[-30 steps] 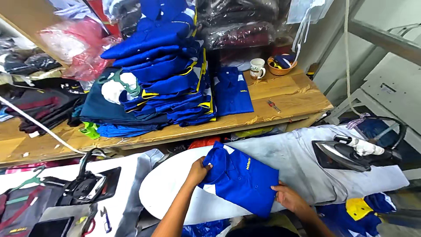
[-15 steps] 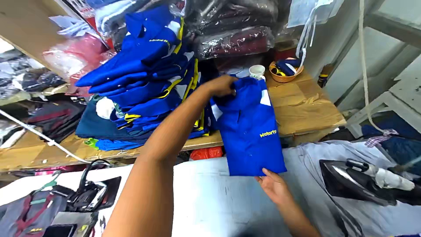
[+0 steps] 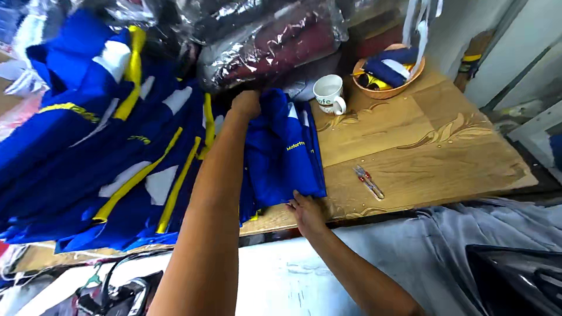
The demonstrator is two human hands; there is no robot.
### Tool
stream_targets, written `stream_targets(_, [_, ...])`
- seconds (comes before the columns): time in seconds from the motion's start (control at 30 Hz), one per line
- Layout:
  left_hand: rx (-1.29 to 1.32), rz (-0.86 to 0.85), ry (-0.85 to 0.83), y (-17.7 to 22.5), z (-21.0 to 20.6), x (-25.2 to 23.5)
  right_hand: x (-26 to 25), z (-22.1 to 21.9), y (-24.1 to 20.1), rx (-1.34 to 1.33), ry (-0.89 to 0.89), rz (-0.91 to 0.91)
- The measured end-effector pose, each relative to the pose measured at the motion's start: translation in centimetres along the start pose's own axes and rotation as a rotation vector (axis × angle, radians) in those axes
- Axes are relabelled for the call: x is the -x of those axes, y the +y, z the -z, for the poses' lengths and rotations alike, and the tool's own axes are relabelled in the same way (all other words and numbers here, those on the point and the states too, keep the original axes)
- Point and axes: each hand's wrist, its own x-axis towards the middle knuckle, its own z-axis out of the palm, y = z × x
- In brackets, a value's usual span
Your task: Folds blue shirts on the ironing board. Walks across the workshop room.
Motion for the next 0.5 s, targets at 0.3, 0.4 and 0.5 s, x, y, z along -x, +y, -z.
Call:
stream_targets(0.3, [0.105,-0.021,0.018,0.0,-0.8,-2.8,-0.7,0.2,0.9,0.051,-0.034,0.060])
stream_targets(0.4, [0.060,0.012,-0.004,-0.1,-2.5,-3.7,-0.8,0.6,0.3,0.082,-0.057,0.020])
stream_targets(0.5, [0.015,0.017,0.066,0.3,-2.8,-3.4,-0.6,0.7,-0.2,0.097,-0.060,0.000])
